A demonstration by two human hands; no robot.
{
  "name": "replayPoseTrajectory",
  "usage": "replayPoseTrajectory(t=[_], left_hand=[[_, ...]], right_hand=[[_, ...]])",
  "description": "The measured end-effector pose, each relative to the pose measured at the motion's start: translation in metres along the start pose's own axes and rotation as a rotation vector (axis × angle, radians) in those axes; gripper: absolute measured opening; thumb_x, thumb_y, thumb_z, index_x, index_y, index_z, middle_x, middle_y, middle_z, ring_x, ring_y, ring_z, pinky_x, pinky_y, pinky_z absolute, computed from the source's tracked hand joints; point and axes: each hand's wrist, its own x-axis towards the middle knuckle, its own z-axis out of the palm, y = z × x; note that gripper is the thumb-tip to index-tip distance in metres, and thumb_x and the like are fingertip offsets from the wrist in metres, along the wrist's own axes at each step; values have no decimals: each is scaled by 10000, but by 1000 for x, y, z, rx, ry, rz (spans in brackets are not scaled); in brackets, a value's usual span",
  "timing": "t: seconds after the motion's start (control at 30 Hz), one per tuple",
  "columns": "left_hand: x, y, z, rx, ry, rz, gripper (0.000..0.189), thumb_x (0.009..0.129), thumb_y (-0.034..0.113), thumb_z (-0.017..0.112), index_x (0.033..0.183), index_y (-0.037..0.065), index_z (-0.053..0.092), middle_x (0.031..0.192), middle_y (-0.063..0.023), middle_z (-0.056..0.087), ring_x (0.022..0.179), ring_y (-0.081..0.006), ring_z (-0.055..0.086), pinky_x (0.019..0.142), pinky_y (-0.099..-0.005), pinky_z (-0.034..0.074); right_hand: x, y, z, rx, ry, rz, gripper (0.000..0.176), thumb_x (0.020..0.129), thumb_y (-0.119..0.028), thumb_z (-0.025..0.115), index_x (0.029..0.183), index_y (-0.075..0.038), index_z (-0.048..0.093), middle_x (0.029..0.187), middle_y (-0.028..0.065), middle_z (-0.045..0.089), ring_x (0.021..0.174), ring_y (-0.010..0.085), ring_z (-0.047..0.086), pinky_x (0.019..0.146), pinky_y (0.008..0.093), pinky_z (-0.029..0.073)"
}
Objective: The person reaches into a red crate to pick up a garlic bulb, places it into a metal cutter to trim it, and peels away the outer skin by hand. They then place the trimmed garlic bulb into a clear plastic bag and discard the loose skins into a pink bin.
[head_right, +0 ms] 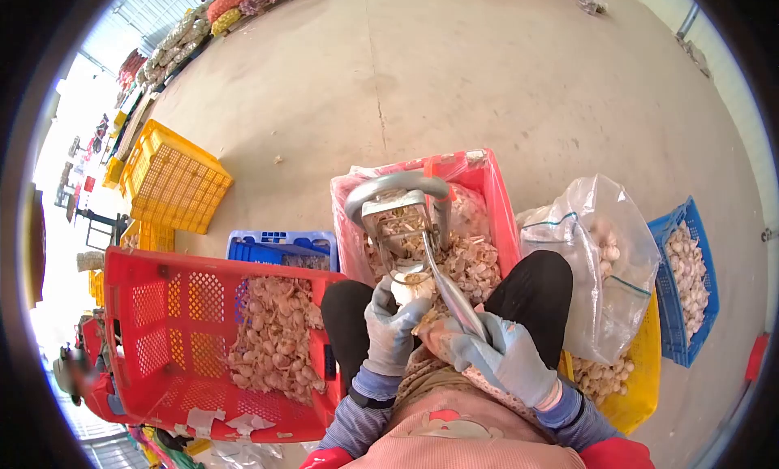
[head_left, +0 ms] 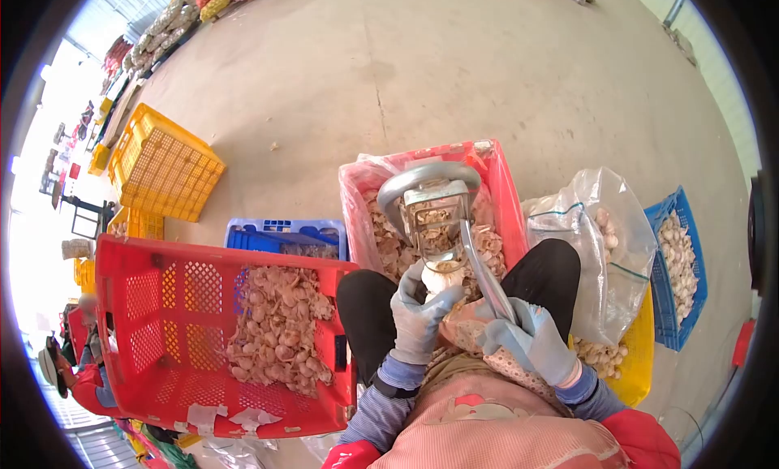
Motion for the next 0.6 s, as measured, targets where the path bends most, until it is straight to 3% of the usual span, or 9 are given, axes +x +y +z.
replayPoseTrajectory(t=[0.1,0.2,0.3,0.4,0.5,0.53,0.57,0.6], left_hand=[[1,-1,3,20,72,-20,499,711,49,847,1150,-3,614,1055,-58,683,931,-120,638,853,-278,522],[1,3,4,-36,83,-74,510,693,53,857,1138,-3,614,1047,-57,682,920,-125,643,843,-285,528],[4,0,0,-45,61,-52,486,697,53,853,1120,2,619,1040,-57,682,912,-131,648,832,-285,534],[10,-5,-8,-103,-3,-96,463,765,55,804,1170,6,586,1060,-68,675,919,-142,657,830,-285,541],[3,3,-12,-166,-95,-88,483,867,112,731,1286,-4,520,1086,-78,665,926,-149,662,834,-283,544],[-4,8,-12,-157,-108,-85,495,881,119,716,1312,-2,504,1094,-75,664,917,-148,663,825,-278,545],[-12,11,-13,-150,-118,-81,508,896,127,701,1338,0,487,1103,-72,664,908,-147,664,816,-274,546],[-21,14,-18,-101,-127,-135,430,906,154,702,1281,1,558,1041,-55,681,878,-141,668,782,-267,546]], right_hand=[[-8,-14,6,53,44,40,285,957,-203,647,1102,41,636,794,40,665,733,72,622,638,241,487],[-5,-9,6,8,59,45,279,940,-212,649,1085,26,637,792,90,680,711,170,667,640,296,506],[37,59,-7,-600,192,-310,311,911,-233,656,1098,12,619,826,157,682,744,319,677,665,382,522],[66,58,-9,-718,220,-320,398,863,-172,674,1195,29,581,928,231,648,842,426,636,713,415,526],[49,33,2,-855,383,-536,464,849,-206,705,1236,18,577,1021,222,665,877,398,661,745,419,533],[41,19,0,-934,417,-819,590,823,-248,740,1321,-1,544,1076,196,671,855,350,678,705,420,534],[30,14,1,-876,381,-808,594,810,-250,754,1316,-10,554,1100,188,670,874,340,680,714,405,537],[19,10,6,-817,346,-794,599,797,-251,768,1310,-19,565,1124,181,668,893,329,682,722,389,541]])
